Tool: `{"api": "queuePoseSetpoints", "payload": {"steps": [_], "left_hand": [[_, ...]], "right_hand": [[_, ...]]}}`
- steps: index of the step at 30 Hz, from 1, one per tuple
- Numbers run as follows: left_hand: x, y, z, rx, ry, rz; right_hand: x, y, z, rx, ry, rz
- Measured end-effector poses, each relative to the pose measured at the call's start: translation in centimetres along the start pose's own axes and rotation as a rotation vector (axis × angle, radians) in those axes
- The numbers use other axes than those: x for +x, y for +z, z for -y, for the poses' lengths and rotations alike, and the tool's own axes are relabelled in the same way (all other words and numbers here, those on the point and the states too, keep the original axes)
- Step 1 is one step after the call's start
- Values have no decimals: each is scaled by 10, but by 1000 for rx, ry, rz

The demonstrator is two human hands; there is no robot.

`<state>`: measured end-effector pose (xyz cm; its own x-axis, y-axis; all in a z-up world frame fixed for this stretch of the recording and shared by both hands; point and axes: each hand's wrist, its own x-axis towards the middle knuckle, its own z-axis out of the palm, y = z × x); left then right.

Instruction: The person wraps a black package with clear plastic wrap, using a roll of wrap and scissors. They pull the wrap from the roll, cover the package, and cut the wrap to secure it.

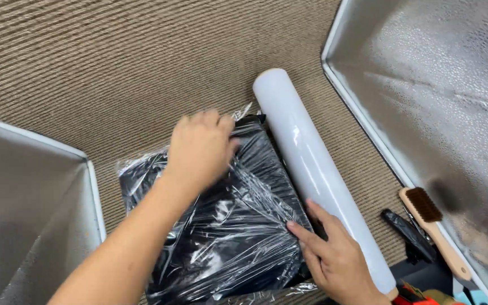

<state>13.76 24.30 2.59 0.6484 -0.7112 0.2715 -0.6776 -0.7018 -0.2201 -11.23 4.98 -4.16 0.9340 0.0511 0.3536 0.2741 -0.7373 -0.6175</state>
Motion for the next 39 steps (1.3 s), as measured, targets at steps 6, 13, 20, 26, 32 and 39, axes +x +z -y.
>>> {"api": "queuePoseSetpoints", "payload": {"steps": [6,13,20,26,32,39], "left_hand": [[-70,-17,-77,-418,-56,367],[-48,-3,-47,-474,101,288],[-31,-17,-65,-257,19,34],[-57,-40,-96,-382,36,-195],[-58,-60,-128,-543,173,-48],[-49,-101,-164,-1104,-94,524]], "right_hand": [[-16,-9,6,51,68,-70],[-14,-27,7,78,223,303],[-85,-89,19,-413,245,-229],[-208,-108,-31,-983,1154,738],[-296,-89,-85,-779,686,37],[-194,-127,-31,-79,352,30]]}}
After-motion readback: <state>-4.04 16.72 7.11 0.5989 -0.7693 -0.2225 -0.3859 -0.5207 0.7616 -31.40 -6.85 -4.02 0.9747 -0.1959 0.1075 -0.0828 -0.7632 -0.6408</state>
